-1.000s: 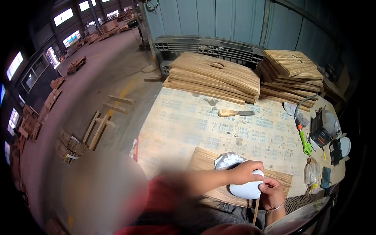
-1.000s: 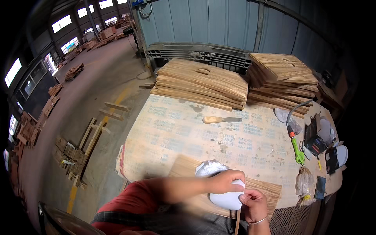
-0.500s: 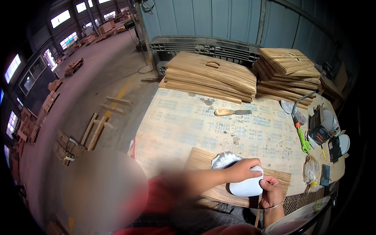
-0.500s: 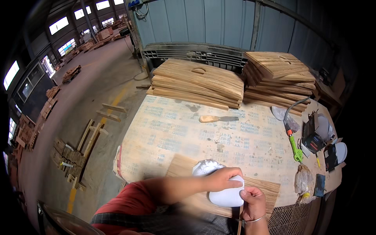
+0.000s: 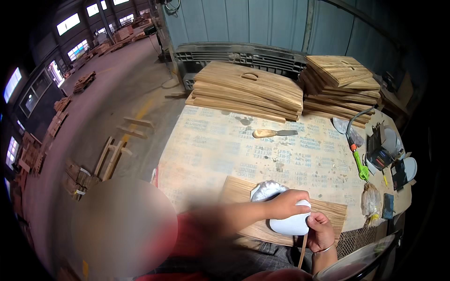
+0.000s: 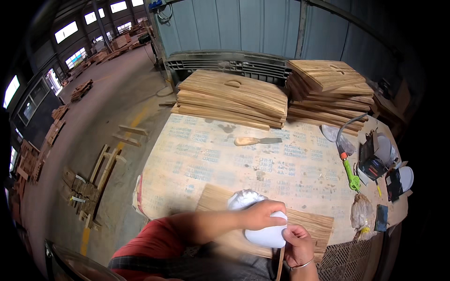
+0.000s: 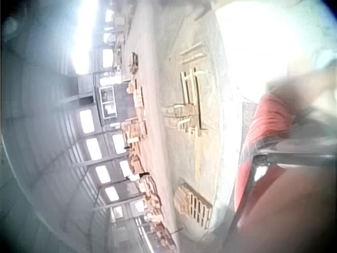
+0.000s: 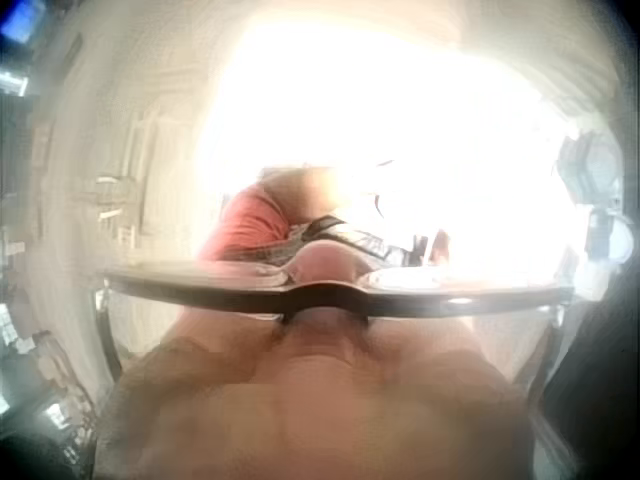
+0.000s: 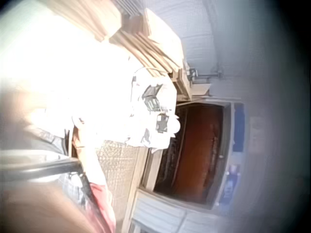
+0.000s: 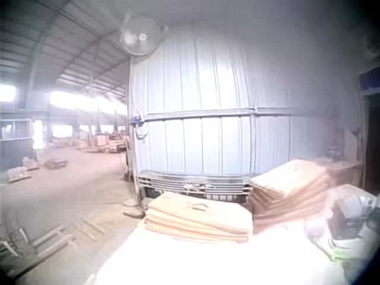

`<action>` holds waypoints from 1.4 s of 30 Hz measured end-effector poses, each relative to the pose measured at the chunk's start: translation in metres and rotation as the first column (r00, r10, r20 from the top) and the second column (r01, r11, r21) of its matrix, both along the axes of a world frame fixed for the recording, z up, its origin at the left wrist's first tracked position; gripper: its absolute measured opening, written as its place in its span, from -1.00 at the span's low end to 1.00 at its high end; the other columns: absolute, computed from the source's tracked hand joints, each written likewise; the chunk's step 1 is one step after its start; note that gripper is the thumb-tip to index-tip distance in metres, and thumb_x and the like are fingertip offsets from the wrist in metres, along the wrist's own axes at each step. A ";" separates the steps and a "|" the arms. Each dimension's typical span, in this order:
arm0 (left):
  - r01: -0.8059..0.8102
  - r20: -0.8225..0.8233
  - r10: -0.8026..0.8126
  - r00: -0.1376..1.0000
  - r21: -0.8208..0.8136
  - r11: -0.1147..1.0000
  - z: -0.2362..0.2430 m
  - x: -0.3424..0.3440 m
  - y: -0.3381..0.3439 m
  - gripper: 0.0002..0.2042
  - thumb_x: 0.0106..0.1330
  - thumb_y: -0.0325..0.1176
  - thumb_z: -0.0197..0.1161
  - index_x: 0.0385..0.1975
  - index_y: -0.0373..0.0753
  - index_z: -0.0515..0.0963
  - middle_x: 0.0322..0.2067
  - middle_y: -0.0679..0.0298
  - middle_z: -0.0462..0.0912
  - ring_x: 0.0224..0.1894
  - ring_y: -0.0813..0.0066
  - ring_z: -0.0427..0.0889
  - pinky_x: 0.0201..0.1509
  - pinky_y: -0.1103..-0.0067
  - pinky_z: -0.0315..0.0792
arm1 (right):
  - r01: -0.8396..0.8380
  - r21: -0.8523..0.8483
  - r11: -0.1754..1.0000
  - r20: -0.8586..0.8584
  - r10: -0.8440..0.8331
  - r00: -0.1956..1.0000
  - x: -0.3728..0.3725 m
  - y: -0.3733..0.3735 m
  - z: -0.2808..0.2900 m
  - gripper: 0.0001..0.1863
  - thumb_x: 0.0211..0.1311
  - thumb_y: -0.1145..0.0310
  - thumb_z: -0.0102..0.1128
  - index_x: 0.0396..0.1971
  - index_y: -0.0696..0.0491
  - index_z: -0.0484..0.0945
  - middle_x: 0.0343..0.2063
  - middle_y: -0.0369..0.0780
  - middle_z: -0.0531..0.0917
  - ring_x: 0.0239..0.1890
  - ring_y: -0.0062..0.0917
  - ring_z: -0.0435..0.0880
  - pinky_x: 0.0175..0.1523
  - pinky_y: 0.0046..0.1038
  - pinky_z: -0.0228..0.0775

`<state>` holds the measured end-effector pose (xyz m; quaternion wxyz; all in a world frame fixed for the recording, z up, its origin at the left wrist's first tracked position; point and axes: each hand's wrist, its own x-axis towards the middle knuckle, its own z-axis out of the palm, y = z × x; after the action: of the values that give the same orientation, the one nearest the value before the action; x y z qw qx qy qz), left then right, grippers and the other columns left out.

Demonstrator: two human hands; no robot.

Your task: The person smooths a pre-cut handle cutout on a wooden board using a small white tool, then applies a white substance from a bottle into the cutout with a wooden stick and spreads it evenly. The person repeats the smoothing and filling steps on the same board.

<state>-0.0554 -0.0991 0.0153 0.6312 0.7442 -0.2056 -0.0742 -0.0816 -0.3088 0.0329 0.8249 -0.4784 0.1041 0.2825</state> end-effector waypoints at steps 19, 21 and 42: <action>-0.014 0.016 0.013 1.000 0.086 0.996 -0.002 0.005 0.004 -0.76 0.32 -0.24 0.35 -0.22 -0.29 0.57 -0.32 0.14 0.67 -0.24 0.37 0.64 -0.14 0.45 0.48 | 0.070 0.036 0.997 0.090 -0.073 0.993 -0.005 0.008 0.000 -0.92 0.27 0.57 0.32 -0.27 0.20 0.62 -0.33 -0.20 0.74 -0.29 -0.59 0.69 -0.06 -0.53 0.55; -0.017 0.031 0.014 0.999 0.100 0.995 -0.003 0.007 0.002 -0.78 0.28 -0.26 0.37 -0.24 -0.27 0.58 -0.33 0.14 0.66 -0.24 0.32 0.63 -0.14 0.44 0.48 | 0.070 -0.044 0.997 0.136 -0.064 0.989 -0.007 0.006 0.001 -0.91 0.27 0.55 0.34 -0.26 0.18 0.63 -0.32 -0.23 0.73 -0.29 -0.61 0.67 -0.06 -0.55 0.52; 0.100 -0.277 -0.157 0.948 -0.208 0.973 0.016 0.001 0.008 -0.81 0.31 -0.47 0.25 -0.11 -0.29 0.50 -0.22 0.30 0.58 -0.18 0.61 0.53 -0.09 0.62 0.44 | 0.004 0.108 0.994 0.106 -0.015 0.994 -0.002 0.005 0.004 -0.81 0.29 0.50 0.33 -0.13 0.21 0.61 -0.22 -0.18 0.73 -0.17 -0.56 0.68 0.04 -0.49 0.51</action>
<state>-0.0540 -0.0907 0.0315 0.7168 0.6460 -0.1648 -0.2042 -0.0841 -0.3038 0.0373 0.8552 -0.4473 0.0467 0.2576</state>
